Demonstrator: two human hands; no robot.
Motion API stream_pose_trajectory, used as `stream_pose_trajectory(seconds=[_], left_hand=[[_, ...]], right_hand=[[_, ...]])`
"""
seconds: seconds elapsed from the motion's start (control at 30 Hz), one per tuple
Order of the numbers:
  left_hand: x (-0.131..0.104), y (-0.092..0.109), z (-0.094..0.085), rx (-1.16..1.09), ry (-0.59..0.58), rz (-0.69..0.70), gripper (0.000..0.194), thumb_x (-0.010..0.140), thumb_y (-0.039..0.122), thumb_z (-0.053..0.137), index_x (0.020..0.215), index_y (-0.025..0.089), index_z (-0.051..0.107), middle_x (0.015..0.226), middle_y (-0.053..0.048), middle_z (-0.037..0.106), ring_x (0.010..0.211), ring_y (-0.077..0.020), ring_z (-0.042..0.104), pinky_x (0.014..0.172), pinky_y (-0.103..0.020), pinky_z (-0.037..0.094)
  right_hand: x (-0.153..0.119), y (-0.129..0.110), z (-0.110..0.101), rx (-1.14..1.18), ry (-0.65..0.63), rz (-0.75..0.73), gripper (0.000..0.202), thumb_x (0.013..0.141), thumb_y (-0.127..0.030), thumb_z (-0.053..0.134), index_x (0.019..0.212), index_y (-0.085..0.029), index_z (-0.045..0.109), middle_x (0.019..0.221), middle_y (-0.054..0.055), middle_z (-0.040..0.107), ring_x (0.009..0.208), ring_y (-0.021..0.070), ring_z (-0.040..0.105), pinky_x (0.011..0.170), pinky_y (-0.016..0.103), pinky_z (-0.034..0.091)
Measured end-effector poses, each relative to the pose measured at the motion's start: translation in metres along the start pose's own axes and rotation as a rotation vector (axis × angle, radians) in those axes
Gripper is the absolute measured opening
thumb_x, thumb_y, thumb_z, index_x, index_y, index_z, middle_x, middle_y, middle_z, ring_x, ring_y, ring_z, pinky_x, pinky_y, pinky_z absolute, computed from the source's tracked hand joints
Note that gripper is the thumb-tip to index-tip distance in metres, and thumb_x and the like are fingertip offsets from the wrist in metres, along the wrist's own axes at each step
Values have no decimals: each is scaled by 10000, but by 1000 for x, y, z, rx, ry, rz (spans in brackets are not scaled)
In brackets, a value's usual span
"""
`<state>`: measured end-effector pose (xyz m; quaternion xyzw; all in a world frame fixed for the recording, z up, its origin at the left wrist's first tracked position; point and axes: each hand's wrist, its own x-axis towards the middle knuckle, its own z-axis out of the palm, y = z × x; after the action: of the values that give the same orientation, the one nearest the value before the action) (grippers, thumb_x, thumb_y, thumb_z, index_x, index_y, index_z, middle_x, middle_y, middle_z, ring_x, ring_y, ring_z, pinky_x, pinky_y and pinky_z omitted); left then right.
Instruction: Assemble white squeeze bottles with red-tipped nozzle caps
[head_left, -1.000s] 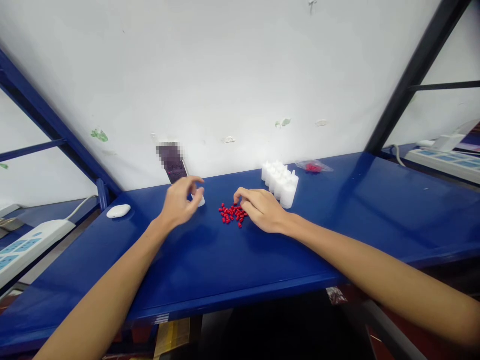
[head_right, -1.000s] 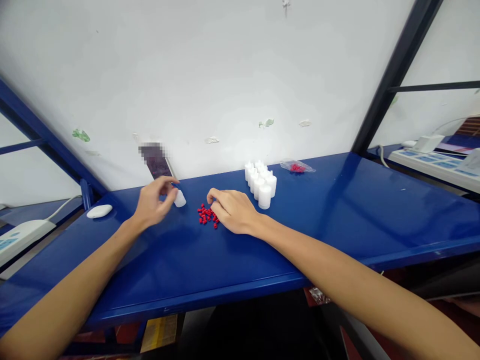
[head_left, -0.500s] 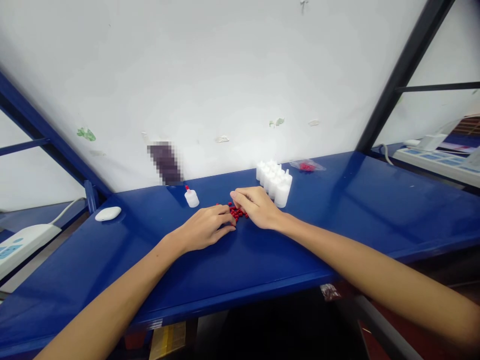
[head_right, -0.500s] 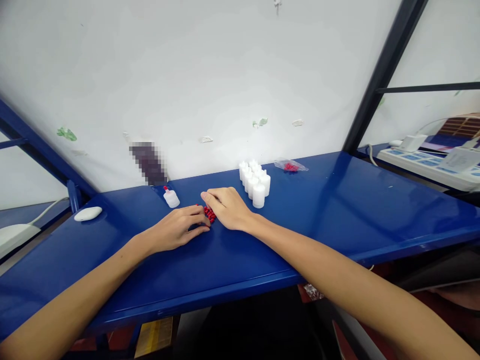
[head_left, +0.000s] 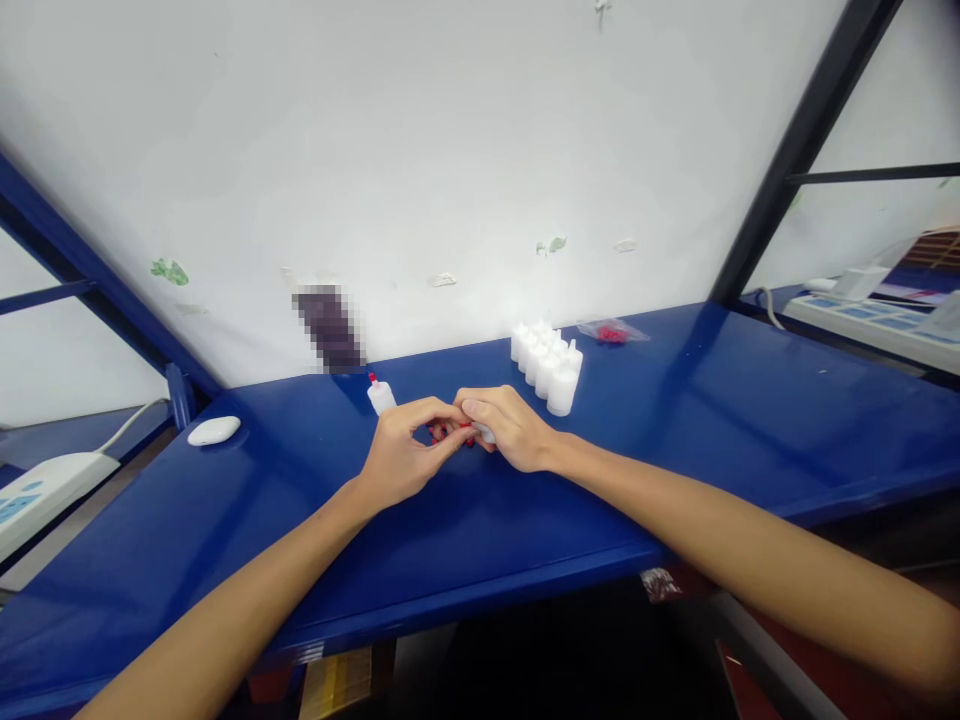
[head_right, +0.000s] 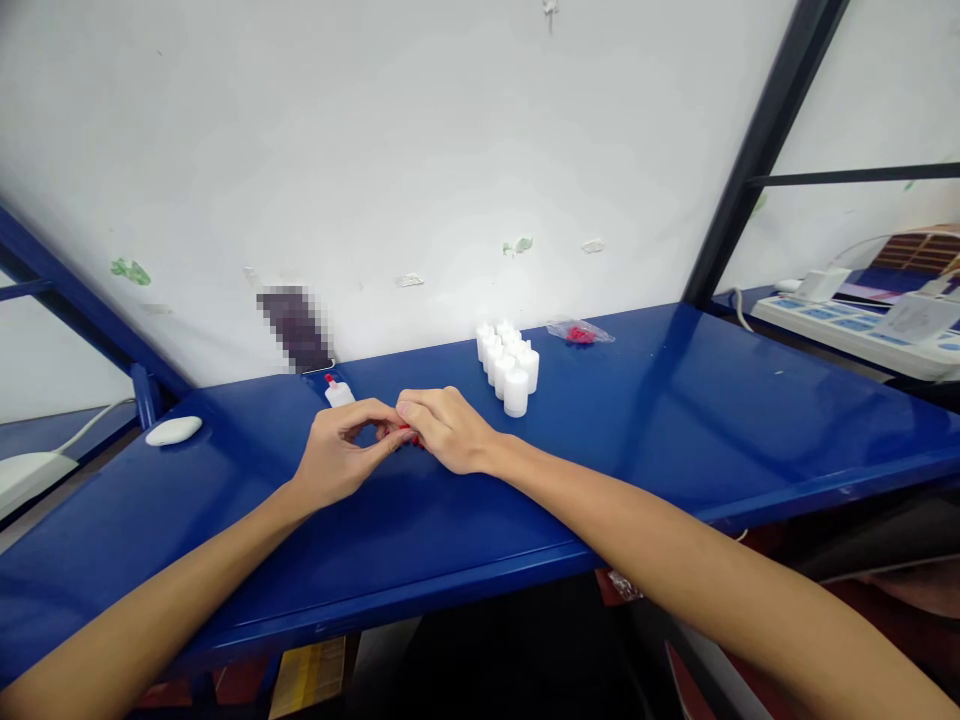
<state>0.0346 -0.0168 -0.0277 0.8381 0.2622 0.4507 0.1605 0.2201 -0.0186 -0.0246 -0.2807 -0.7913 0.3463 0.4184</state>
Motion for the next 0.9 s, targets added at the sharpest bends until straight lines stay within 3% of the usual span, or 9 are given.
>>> stream_pose_trajectory(seconds=[0.23, 0.43, 0.7, 0.83, 0.9], left_hand=[[1, 0, -2, 59, 1, 106, 40, 852, 136, 675, 865, 172, 687, 755, 1, 595, 658, -99, 542, 621, -233, 464], [2, -2, -2, 147, -55, 154, 73, 868, 142, 649, 909, 186, 690, 814, 1, 503, 702, -107, 503, 628, -239, 437], [1, 0, -2, 194, -87, 226, 155, 902, 110, 601, 1015, 202, 653, 853, 0, 481, 719, -108, 495, 638, -234, 430], [0, -4, -7, 204, -109, 203, 109, 947, 138, 529, 1005, 199, 599, 837, 3, 535, 687, -106, 494, 629, -232, 416], [3, -15, -17, 225, 11, 147, 46, 953, 189, 522, 937, 193, 565, 771, 20, 527, 645, -106, 472, 614, -238, 396]], right_hand=[[-1, 0, -1, -121, -46, -49, 186, 939, -348, 500, 930, -182, 584, 653, -43, 544, 572, 110, 459, 581, 247, 329], [0, 2, 3, -58, -35, -47, 42, 880, -225, 528, 899, -191, 546, 654, -68, 530, 546, 89, 423, 557, 233, 319], [-1, -1, 6, -82, 30, -33, 205, 791, -128, 493, 976, -211, 520, 549, -105, 441, 464, 85, 360, 498, 223, 293], [-1, -2, 5, -90, 33, -43, 174, 884, -238, 496, 1055, -205, 501, 612, -79, 522, 517, 106, 441, 552, 242, 335], [0, 0, 3, -108, 44, -28, 242, 942, -331, 471, 1146, -202, 483, 636, -69, 536, 553, 122, 479, 587, 255, 349]])
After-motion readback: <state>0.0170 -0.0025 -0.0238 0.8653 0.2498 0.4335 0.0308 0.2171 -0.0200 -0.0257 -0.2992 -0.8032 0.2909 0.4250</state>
